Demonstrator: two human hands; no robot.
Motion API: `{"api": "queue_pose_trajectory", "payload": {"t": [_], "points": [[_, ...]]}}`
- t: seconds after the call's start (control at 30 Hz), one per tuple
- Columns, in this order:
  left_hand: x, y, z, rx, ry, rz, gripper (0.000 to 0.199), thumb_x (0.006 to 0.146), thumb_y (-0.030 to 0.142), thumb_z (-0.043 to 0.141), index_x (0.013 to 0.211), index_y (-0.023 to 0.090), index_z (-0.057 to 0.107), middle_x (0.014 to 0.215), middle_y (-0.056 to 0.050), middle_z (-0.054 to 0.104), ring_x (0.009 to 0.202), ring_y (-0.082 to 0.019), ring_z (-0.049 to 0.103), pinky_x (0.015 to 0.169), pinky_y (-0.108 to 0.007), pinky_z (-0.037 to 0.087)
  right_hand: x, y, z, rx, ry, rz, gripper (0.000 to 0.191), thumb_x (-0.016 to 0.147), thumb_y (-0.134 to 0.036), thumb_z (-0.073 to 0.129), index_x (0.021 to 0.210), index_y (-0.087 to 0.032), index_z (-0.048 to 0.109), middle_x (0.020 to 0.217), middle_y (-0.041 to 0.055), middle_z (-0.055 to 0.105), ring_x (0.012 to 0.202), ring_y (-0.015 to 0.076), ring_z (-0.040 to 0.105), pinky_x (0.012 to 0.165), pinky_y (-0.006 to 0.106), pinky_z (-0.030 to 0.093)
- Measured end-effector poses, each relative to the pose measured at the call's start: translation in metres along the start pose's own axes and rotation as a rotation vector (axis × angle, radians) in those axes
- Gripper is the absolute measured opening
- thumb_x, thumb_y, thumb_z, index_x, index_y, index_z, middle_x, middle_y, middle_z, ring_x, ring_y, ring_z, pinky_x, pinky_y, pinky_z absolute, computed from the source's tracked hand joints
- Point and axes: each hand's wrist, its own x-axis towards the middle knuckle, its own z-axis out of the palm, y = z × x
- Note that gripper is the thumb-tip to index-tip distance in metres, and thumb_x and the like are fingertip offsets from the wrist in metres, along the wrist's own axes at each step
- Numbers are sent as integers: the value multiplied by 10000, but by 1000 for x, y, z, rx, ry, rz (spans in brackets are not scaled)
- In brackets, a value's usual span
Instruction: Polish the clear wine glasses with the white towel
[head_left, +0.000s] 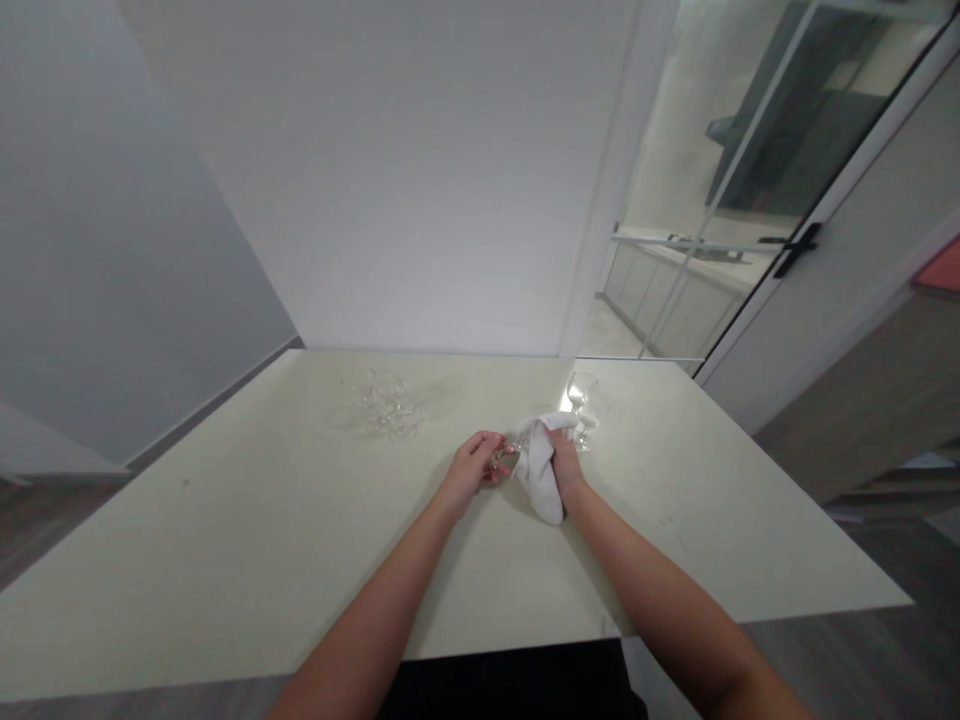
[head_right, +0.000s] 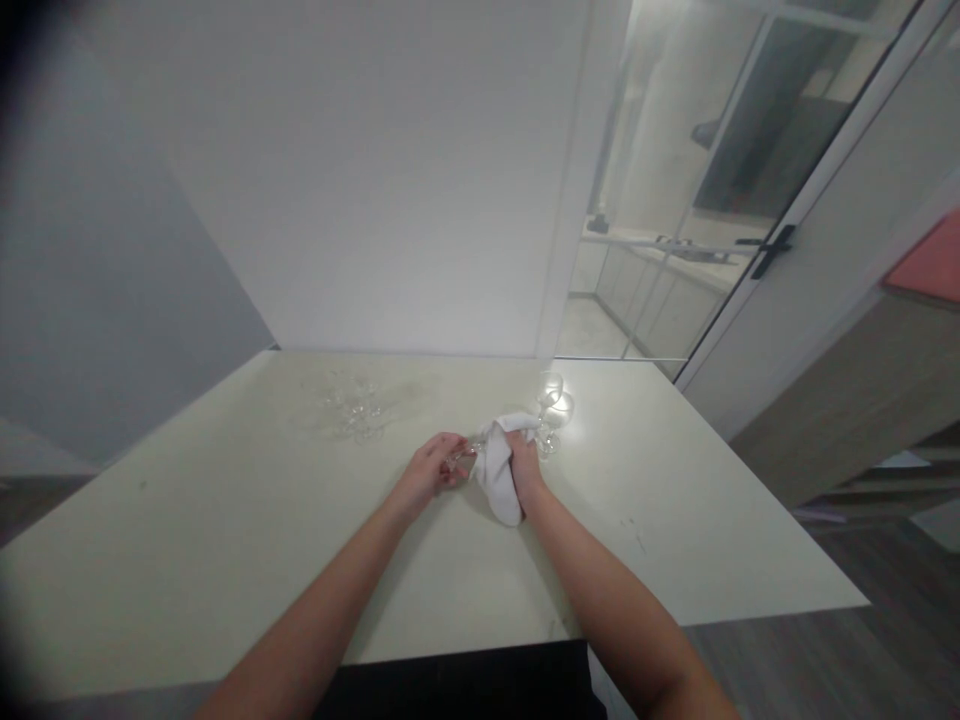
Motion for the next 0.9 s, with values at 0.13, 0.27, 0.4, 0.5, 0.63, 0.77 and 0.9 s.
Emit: {"api": "queue_pose_trajectory", "payload": {"t": [0.13, 0.27, 0.4, 0.5, 0.63, 0.77, 0.9], "points": [[-2, 0, -1, 82, 9, 39, 442, 791, 580, 589, 973, 177, 576, 926, -62, 668, 672, -141, 646, 486, -202, 432, -2, -3, 2, 24, 62, 5, 333, 641, -383, 758, 866, -187, 611, 701, -20, 685, 575, 148, 621, 543, 260, 511], [-3, -1, 2, 289, 73, 276, 519, 643, 483, 780, 1027, 204, 571, 964, -21, 641, 737, -116, 621, 561, -188, 455, -1, -4, 3, 35, 113, 36, 357, 656, -436, 739, 859, -173, 610, 673, -14, 669, 579, 148, 612, 551, 257, 511], [-2, -2, 3, 119, 12, 67, 485, 687, 571, 710, 922, 185, 534, 776, 18, 622, 473, -77, 546, 464, -207, 415, -1, -3, 3, 18, 41, 14, 361, 664, -433, 740, 877, -180, 597, 726, 1, 679, 617, 162, 626, 595, 284, 527], [-2, -1, 2, 38, -62, -125, 511, 761, 683, 555, 769, 174, 508, 603, 22, 570, 395, -89, 494, 421, -220, 369, -4, -4, 4, -15, 2, -35, 318, 674, -386, 731, 879, -199, 576, 710, -17, 660, 605, 154, 616, 584, 273, 510], [-4, -2, 2, 252, 46, 61, 482, 741, 626, 624, 896, 176, 555, 772, -25, 648, 535, -111, 565, 484, -218, 394, -5, -6, 5, 2, 28, -36, 298, 669, -361, 716, 870, -200, 567, 696, -25, 651, 577, 140, 596, 545, 252, 484], [-7, -3, 1, 660, 156, 518, 315, 767, 406, 682, 994, 216, 575, 992, -44, 624, 821, -155, 602, 694, -248, 473, -1, -5, 4, 31, 56, 0, 333, 647, -400, 750, 858, -195, 594, 709, -27, 662, 614, 141, 610, 586, 256, 509], [-9, -1, -1, 807, 161, 700, 137, 861, 323, 560, 932, 209, 587, 1020, -84, 622, 974, -196, 595, 831, -294, 471, 1, -4, 2, 65, 17, 9, 364, 624, -386, 786, 886, -206, 608, 762, -26, 685, 663, 152, 634, 651, 283, 536]]}}
